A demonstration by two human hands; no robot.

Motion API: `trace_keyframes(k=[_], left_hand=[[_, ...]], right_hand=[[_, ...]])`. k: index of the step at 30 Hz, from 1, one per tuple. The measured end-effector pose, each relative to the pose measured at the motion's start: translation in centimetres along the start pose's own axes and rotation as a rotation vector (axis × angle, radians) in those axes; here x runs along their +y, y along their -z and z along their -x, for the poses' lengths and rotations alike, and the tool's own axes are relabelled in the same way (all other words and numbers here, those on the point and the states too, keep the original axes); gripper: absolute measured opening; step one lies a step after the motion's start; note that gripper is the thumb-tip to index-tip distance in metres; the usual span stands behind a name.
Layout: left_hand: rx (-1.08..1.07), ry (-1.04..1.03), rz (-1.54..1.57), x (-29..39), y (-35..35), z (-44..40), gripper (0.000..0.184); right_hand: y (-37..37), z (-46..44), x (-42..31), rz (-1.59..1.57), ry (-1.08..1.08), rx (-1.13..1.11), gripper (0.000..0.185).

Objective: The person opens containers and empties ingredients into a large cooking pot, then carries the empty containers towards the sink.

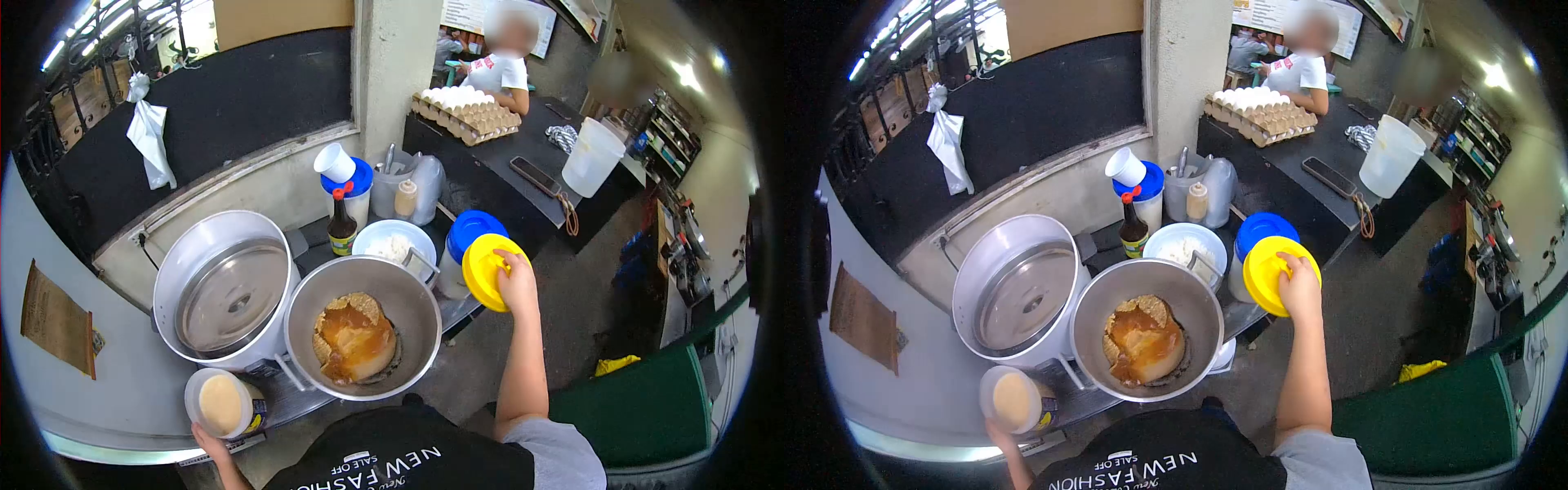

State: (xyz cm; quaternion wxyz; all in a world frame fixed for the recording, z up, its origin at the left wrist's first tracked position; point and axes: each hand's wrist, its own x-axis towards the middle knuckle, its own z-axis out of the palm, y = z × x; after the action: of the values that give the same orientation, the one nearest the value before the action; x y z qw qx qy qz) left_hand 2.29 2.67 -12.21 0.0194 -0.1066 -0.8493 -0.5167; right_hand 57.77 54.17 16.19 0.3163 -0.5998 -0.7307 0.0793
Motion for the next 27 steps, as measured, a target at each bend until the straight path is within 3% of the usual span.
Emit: trace_keyframes(k=[1,2,5,8,11,13,18,21,24,27], left_hand=[[0.023,0.046,0.016,0.1,0.3,-0.2,0.053],[0.030,-0.066,-0.197,-2.3,0.6,-0.9,0.055],[-0.014,0.076,0.144,-0.9,0.8,-0.9,0.056],[-0.080,0.050,0.242,-2.8,1.3,-1.7,0.059],[0.044,0.123,0.272,-2.2,0.7,-1.1,0.057],[0.015,0.117,0.317,-2.9,1.2,-0.5,0.057],[-0.042,0.172,0.470,0.7,0.2,-0.5,0.056],[0.072,0.179,0.524,-4.5,-0.2,-1.0,0.055],[-0.170,0.228,0.596,4.8,0.8,1.3,0.055],[-0.352,0.249,0.643,7.3,1.8,1.2,0.058]], right_hand=[[-0.3,-1.9,0.7,-0.002,0.025,0.016,0.035],[-0.7,-3.7,1.2,-0.014,0.037,0.030,0.034],[-3.6,-9.0,3.7,-0.009,0.110,0.079,0.034],[-8.5,-12.2,7.4,0.108,0.133,-0.017,0.033],[-10.0,-12.0,7.3,-0.015,0.148,0.028,0.030],[-10.1,-12.0,7.0,0.006,0.167,0.026,0.027],[-8.9,-10.8,6.1,0.005,0.321,0.157,0.042],[-7.2,-7.8,3.4,-0.147,0.333,0.211,0.041],[-6.7,-3.7,0.5,-0.316,0.331,0.095,0.033],[-5.1,0.9,-4.7,-0.419,0.342,0.021,0.025]])
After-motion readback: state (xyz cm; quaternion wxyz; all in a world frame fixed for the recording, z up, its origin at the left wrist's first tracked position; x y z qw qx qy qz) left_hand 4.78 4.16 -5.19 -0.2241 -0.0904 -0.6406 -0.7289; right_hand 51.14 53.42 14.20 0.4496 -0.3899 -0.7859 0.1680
